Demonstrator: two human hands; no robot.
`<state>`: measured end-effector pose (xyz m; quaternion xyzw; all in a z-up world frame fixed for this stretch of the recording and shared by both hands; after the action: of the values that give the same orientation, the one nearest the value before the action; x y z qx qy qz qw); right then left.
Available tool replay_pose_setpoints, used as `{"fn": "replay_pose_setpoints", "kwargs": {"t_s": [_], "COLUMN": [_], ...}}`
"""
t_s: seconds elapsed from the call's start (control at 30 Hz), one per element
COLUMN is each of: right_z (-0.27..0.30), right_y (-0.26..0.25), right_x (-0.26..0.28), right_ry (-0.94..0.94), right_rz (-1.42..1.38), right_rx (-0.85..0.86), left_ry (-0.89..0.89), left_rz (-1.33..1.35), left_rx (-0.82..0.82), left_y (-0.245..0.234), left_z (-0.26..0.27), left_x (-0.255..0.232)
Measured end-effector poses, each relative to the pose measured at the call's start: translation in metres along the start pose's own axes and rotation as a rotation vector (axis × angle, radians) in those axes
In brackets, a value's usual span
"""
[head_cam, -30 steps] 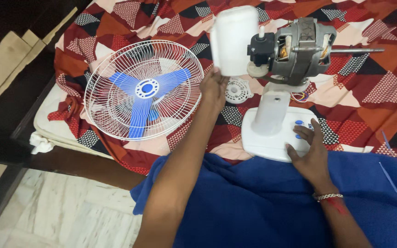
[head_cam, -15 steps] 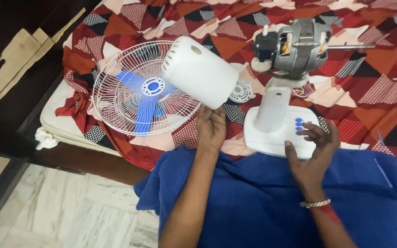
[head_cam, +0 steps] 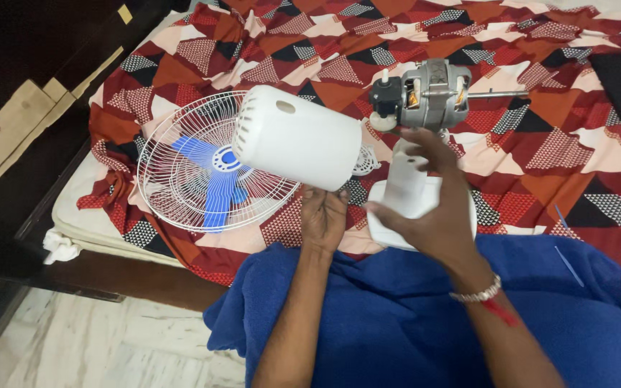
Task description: The person assembles a table fan by securing the rear cover with a screwdriver, attaching the motor housing, and tightening the top knob. The fan blade and front grill remain separate on the bed.
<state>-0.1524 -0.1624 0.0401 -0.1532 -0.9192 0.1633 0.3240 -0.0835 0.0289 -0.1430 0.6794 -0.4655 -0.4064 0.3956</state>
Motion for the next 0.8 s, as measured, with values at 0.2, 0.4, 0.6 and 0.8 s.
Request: {"fn": "replay_pose_setpoints", "kwargs": {"t_s": [0.2, 0.4, 0.6, 0.8], "right_z": [-0.037, -0.046, -0.061, -0.07], "right_y": [0.024, 0.012, -0.013, -0.006], "right_x": [0.027, 0.017, 0.01, 0.014], "right_ry": [-0.223, -0.186, -0.147, -0.162], "right_rz": [0.163, -0.065, -0.456, -0.36], "right_rx": [0.12, 0.111, 0.211, 0.353], "left_ry": [-0.143, -0.109, 0.247, 0.212], "left_rz": [-0.037, -0.234, -0.798, -1.291], "left_rx": [-0.023, -0.078, 0.033, 0.257], "left_y": [0.023, 0.066, 0.141, 0.203], "left_z": [0.009, 0.022, 0.024, 0.009], "left_x": [0.012, -0.003, -0.089, -0.114]}}
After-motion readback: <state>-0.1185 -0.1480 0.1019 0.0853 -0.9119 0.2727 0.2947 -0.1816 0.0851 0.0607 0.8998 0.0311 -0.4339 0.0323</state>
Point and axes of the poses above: each hand's wrist, its own z-axis away from the middle knuckle, its own y-axis out of the palm, x = y × z, the point moved 6 cm from there along -z, towards the middle knuckle, and after that the axes turned 5 degrees about z, right-handed, at the moved point
